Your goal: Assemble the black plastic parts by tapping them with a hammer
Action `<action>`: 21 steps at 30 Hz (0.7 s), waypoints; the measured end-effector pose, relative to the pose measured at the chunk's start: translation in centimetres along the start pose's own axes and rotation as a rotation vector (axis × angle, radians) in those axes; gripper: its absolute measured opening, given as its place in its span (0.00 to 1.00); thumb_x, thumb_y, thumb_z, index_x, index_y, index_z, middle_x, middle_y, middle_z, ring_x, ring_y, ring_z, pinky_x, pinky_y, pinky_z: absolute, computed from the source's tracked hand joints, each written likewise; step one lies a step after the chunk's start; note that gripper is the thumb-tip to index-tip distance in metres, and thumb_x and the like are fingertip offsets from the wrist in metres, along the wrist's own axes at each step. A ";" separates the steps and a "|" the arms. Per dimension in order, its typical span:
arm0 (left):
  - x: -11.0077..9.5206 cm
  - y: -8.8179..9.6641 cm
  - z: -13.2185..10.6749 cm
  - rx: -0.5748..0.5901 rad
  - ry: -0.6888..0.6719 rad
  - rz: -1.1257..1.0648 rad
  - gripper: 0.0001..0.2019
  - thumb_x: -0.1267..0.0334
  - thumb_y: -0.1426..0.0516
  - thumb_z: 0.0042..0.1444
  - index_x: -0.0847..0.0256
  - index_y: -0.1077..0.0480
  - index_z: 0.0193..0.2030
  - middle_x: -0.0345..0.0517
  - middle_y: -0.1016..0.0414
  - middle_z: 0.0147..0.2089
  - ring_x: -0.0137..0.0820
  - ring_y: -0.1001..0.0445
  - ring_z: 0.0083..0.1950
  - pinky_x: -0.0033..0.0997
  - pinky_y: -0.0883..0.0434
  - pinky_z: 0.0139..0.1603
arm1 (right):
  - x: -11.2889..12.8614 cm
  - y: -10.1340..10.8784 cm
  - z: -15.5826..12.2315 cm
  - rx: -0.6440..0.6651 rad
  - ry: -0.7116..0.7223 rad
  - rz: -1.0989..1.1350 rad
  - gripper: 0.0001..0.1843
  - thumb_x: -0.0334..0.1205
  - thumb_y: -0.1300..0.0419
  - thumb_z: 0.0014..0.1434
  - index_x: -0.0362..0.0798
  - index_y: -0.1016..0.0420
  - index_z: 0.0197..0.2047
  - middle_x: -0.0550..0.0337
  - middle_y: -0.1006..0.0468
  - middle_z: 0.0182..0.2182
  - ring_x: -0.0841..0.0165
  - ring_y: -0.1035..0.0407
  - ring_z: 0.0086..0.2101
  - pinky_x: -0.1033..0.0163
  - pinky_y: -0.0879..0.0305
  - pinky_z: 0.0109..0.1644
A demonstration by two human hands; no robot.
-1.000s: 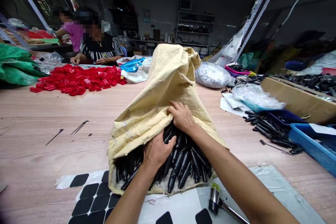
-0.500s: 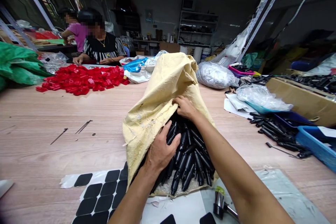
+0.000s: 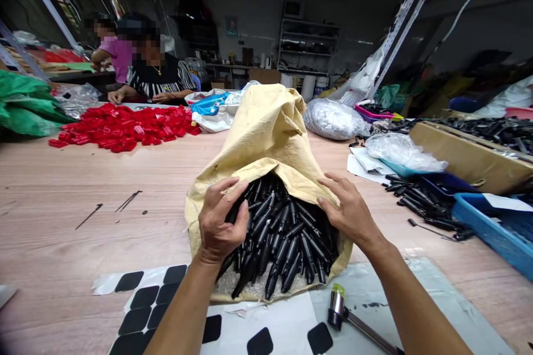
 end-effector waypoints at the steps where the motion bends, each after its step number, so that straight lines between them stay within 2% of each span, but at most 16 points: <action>1: 0.9 0.1 0.1 0.006 0.049 0.114 0.26 0.75 0.41 0.54 0.56 0.29 0.61 0.53 0.29 0.59 0.43 0.30 0.62 0.47 0.33 0.65 | -1.1 0.3 -0.6 -0.019 -0.050 0.012 0.20 0.46 0.41 0.63 0.53 0.26 0.57 0.52 0.28 0.59 0.56 0.35 0.60 0.45 0.41 0.68; 4: 4.9 0.8 -0.2 0.057 0.312 0.427 0.32 0.71 0.39 0.51 0.58 0.32 0.65 0.57 0.34 0.64 0.50 0.35 0.66 0.53 0.39 0.68 | -3.1 0.6 -2.0 -0.030 -0.153 0.037 0.20 0.50 0.41 0.62 0.52 0.24 0.55 0.51 0.26 0.56 0.56 0.33 0.58 0.45 0.39 0.66; 8: 9.6 2.2 -2.0 0.145 0.661 0.626 0.33 0.64 0.37 0.50 0.60 0.32 0.65 0.60 0.36 0.65 0.55 0.35 0.64 0.55 0.35 0.63 | -2.5 1.5 -2.7 0.017 -0.156 0.011 0.20 0.53 0.41 0.63 0.54 0.23 0.53 0.53 0.26 0.56 0.56 0.32 0.58 0.46 0.35 0.64; 10: 10.6 2.8 -2.5 0.172 0.737 0.638 0.31 0.62 0.38 0.51 0.60 0.31 0.64 0.59 0.35 0.64 0.54 0.34 0.63 0.53 0.34 0.62 | -1.4 2.5 -3.1 0.033 -0.125 -0.011 0.19 0.53 0.42 0.63 0.56 0.23 0.54 0.54 0.26 0.57 0.56 0.32 0.58 0.47 0.35 0.63; 14: 10.9 4.5 -2.1 0.149 0.779 0.639 0.30 0.56 0.38 0.53 0.58 0.30 0.64 0.57 0.32 0.62 0.53 0.33 0.62 0.51 0.33 0.62 | 0.8 3.9 -5.4 0.107 -0.089 -0.011 0.19 0.52 0.42 0.63 0.60 0.25 0.56 0.55 0.25 0.57 0.55 0.31 0.57 0.48 0.31 0.60; 18: 12.6 6.7 -3.1 0.124 0.906 0.657 0.36 0.47 0.38 0.51 0.57 0.32 0.66 0.59 0.32 0.64 0.57 0.34 0.63 0.54 0.34 0.61 | 2.2 2.6 -10.0 0.294 -0.091 0.016 0.18 0.51 0.39 0.61 0.62 0.24 0.54 0.53 0.23 0.53 0.54 0.26 0.52 0.52 0.25 0.54; 21: 15.3 6.3 -5.1 0.165 1.018 0.501 0.39 0.42 0.40 0.52 0.64 0.34 0.66 0.66 0.27 0.60 0.56 0.29 0.59 0.50 0.31 0.56 | 2.1 0.7 -13.9 0.422 -0.119 -0.001 0.21 0.51 0.36 0.57 0.64 0.24 0.55 0.53 0.21 0.51 0.54 0.24 0.50 0.54 0.23 0.51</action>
Point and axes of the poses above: each hand's wrist, its own z-axis towards the middle knuckle, its own y-axis out of the back of the hand, x = y × z, the point moved 10 cm from there along z, towards the middle knuckle
